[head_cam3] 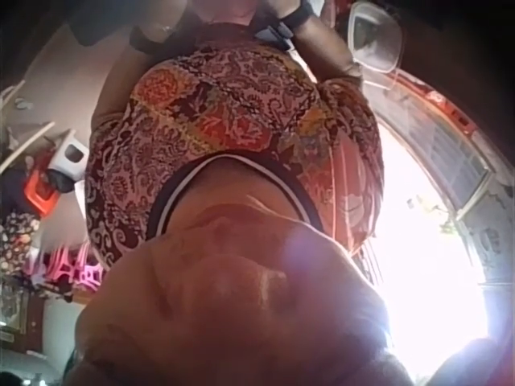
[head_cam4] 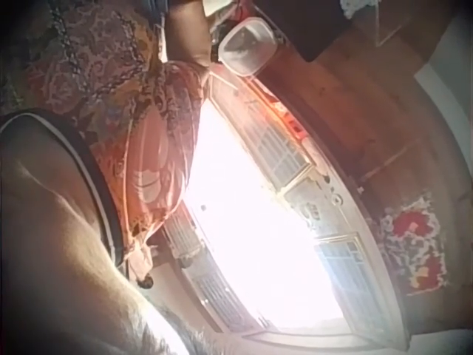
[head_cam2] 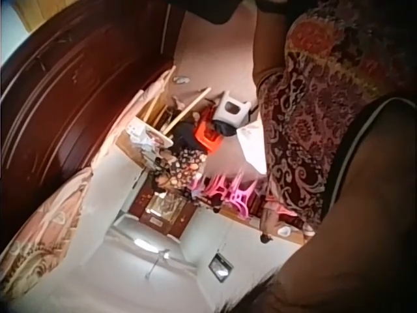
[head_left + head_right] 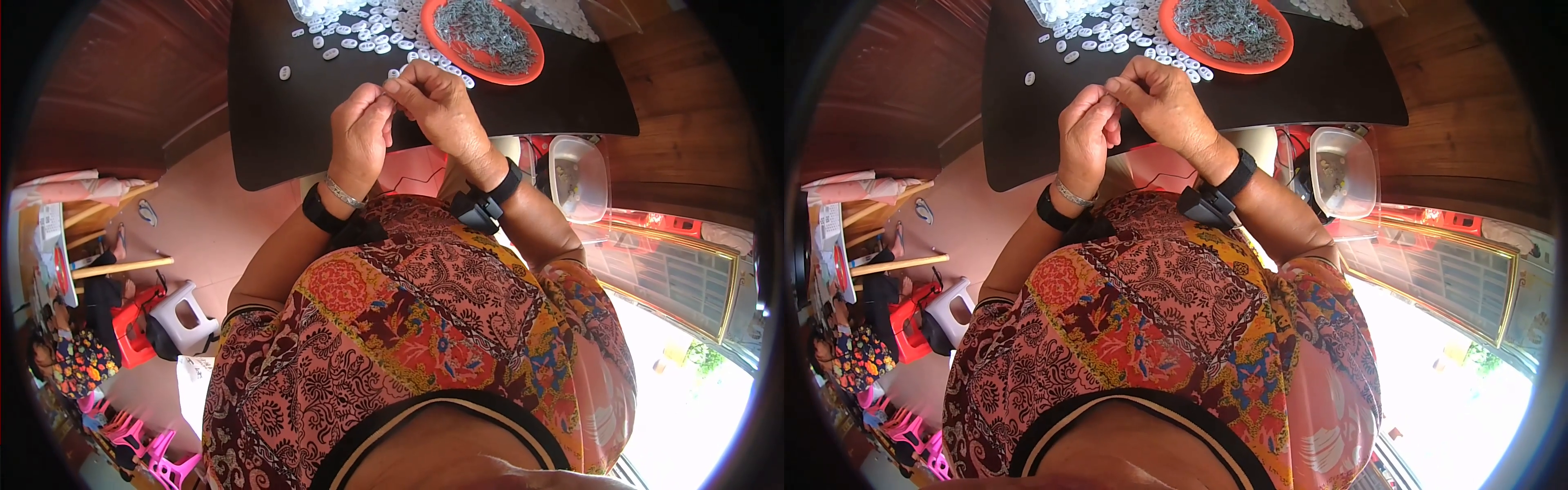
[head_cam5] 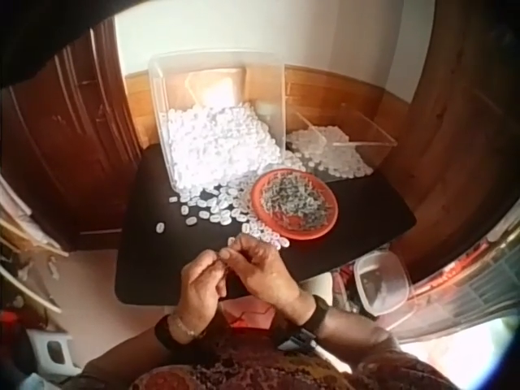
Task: Assembling small metal parts into plastic components at a table.
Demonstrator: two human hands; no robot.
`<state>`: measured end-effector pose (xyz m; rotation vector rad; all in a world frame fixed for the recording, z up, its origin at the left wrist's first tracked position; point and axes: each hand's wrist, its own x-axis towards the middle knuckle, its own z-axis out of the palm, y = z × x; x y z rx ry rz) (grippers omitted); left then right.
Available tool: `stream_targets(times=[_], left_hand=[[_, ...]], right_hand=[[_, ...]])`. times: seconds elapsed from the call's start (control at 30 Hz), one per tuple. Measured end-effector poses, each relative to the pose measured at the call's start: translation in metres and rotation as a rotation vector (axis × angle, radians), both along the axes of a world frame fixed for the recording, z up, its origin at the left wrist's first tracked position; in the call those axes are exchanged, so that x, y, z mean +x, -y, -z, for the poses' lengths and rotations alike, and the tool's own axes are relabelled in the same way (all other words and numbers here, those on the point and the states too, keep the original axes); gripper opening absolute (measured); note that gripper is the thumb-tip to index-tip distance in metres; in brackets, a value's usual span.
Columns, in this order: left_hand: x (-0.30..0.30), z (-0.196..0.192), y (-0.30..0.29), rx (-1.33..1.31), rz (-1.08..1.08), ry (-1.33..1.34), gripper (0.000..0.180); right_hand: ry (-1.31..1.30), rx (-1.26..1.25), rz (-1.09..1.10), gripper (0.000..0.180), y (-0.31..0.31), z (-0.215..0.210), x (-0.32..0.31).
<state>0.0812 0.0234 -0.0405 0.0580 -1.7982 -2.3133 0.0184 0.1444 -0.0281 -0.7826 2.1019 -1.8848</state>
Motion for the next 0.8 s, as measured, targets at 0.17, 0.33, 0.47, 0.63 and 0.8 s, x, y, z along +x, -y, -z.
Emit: stream_targets(times=[0.17, 0.33, 0.47, 0.63, 0.8], left_hand=[[-0.004, -0.001, 0.012, -0.047, 0.025, 0.028, 0.020], [-0.008, -0.007, 0.024, 0.043, -0.059, 0.078, 0.018], [-0.005, 0.005, 0.015, 0.324, -0.259, 0.040, 0.018], [-0.005, -0.001, 0.027, 0.045, -0.107, 0.118, 0.018], [-0.003, -0.001, 0.026, -0.048, -0.076, 0.073, 0.020]], right_hand=[[0.048, 0.016, 0.004, 0.018, 0.001, -0.009, -0.002], [-0.194, -0.021, -0.011, 0.021, -0.005, -0.039, -0.004], [0.564, -0.446, -0.815, 0.022, 0.002, -0.120, 0.061], [0.530, -0.774, -1.392, 0.022, 0.033, -0.137, 0.104], [0.454, -0.943, -1.386, 0.019, 0.038, -0.131, 0.114]])
